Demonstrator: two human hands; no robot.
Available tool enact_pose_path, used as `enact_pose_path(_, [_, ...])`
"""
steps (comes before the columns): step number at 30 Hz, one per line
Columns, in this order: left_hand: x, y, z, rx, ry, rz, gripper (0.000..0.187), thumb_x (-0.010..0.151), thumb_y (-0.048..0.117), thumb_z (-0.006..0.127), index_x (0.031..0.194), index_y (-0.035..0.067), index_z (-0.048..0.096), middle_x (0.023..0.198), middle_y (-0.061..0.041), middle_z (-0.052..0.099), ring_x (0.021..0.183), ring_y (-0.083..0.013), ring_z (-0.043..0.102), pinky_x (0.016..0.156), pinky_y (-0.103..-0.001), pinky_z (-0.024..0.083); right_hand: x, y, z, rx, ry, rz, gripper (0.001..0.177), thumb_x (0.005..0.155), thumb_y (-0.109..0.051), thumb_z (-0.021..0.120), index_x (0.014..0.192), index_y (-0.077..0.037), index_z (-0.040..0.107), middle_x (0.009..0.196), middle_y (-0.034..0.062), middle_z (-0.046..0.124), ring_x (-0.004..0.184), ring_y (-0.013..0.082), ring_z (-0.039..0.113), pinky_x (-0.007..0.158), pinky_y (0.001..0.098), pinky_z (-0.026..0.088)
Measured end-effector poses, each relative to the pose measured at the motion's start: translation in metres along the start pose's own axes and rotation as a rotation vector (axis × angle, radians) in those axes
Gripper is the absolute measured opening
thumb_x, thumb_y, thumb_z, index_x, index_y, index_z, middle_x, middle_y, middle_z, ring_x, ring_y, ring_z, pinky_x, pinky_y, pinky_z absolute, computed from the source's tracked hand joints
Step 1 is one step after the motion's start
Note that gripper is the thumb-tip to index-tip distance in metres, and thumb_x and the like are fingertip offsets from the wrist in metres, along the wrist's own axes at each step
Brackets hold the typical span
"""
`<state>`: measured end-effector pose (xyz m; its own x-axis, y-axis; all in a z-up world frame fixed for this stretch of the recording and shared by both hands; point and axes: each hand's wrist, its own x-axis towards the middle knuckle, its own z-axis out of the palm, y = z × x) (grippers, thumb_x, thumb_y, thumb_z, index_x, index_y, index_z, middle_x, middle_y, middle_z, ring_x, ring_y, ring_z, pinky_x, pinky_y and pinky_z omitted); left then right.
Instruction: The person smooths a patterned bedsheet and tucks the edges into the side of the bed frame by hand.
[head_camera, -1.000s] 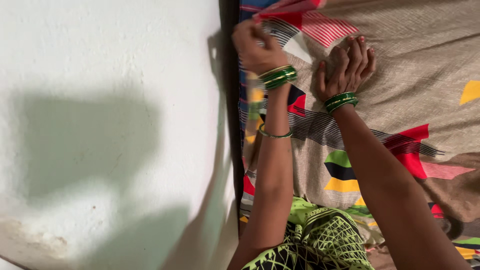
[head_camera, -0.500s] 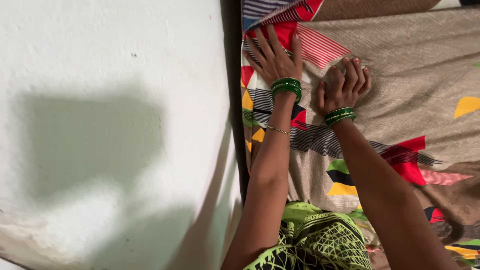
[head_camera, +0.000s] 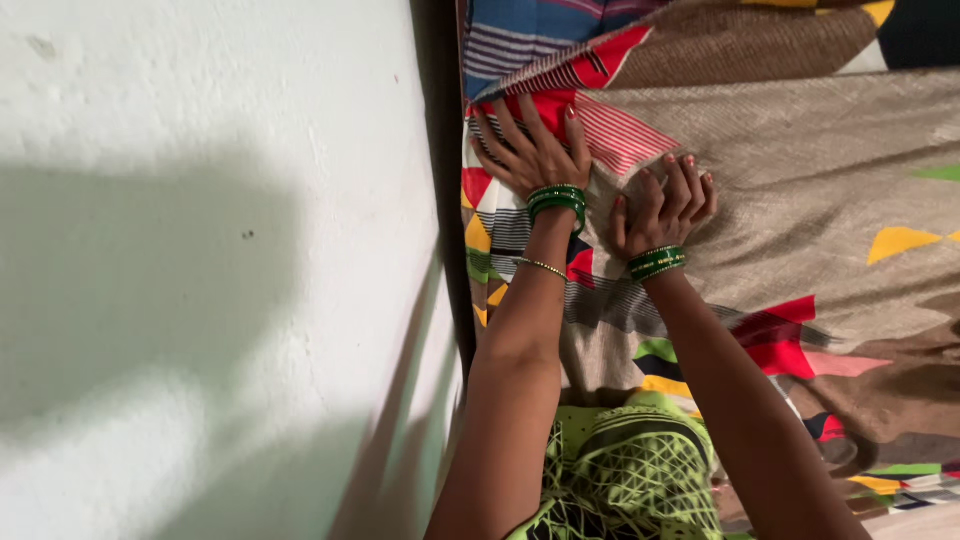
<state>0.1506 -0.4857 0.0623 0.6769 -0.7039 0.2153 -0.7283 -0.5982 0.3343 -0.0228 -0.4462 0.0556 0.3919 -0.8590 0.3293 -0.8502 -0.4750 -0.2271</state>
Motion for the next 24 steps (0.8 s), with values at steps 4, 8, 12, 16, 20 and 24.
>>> enact_pose_path(4, [0.007,0.001,0.002,-0.009,0.031,0.018,0.061,0.101,0.049,0.049,0.145,0.006,0.05,0.157,-0.024,0.041,0.15,-0.0507,0.034,0.126,-0.069,0.02,-0.012,0.007,0.008,-0.027,0.02,-0.001,0.054,0.096,-0.044,0.059,0.135,-0.006,0.062,0.142,0.021,0.053,0.133,0.0379,0.044,0.112,0.0611,0.027])
enact_pose_path(8, [0.005,0.003,0.0,-0.003,-0.012,-0.009,0.061,0.099,0.047,0.05,0.143,0.006,0.051,0.157,-0.024,0.04,0.15,-0.0508,0.035,0.125,-0.07,0.02,0.024,0.024,0.017,0.235,0.126,0.17,0.041,0.11,-0.042,0.051,0.138,-0.014,0.061,0.132,0.012,0.054,0.127,0.0265,0.049,0.105,0.0517,0.043])
enact_pose_path(12, [0.002,0.002,0.0,-0.038,-0.05,-0.019,0.06,0.101,0.045,0.051,0.145,0.003,0.05,0.159,-0.025,0.037,0.153,-0.0523,0.03,0.127,-0.071,0.018,0.145,0.047,-0.016,0.187,0.228,0.366,0.039,0.104,-0.03,0.069,0.139,-0.014,0.063,0.128,0.012,0.055,0.101,0.0247,0.056,0.082,0.0426,0.053])
enact_pose_path(16, [0.0,0.0,-0.001,-0.032,-0.037,-0.003,0.057,0.099,0.044,0.053,0.144,0.009,0.051,0.159,-0.026,0.036,0.152,-0.0519,0.029,0.126,-0.071,0.017,0.221,0.038,-0.048,-0.394,0.068,-0.145,0.023,0.103,-0.023,0.078,0.119,-0.018,0.061,0.115,-0.0005,0.062,0.093,0.0155,0.066,0.077,0.033,0.057])
enact_pose_path(20, [0.002,0.0,0.001,-0.035,-0.053,-0.002,0.054,0.099,0.044,0.054,0.145,0.018,0.051,0.16,-0.026,0.035,0.152,-0.0524,0.029,0.125,-0.071,0.017,0.253,0.015,-0.035,0.298,0.146,0.033,0.032,0.104,0.003,0.06,0.136,0.001,0.06,0.12,0.0132,0.064,0.101,0.0241,0.07,0.082,0.0312,0.06])
enact_pose_path(24, [0.003,0.001,0.0,0.028,-0.033,0.023,0.058,0.1,0.044,0.053,0.153,0.02,0.05,0.161,-0.024,0.034,0.152,-0.0508,0.03,0.125,-0.072,0.021,0.29,-0.028,-0.017,0.179,0.163,-0.137,0.014,0.103,-0.008,0.072,0.114,-0.002,0.067,0.1,0.013,0.063,0.088,0.0307,0.067,0.072,0.0414,0.051])
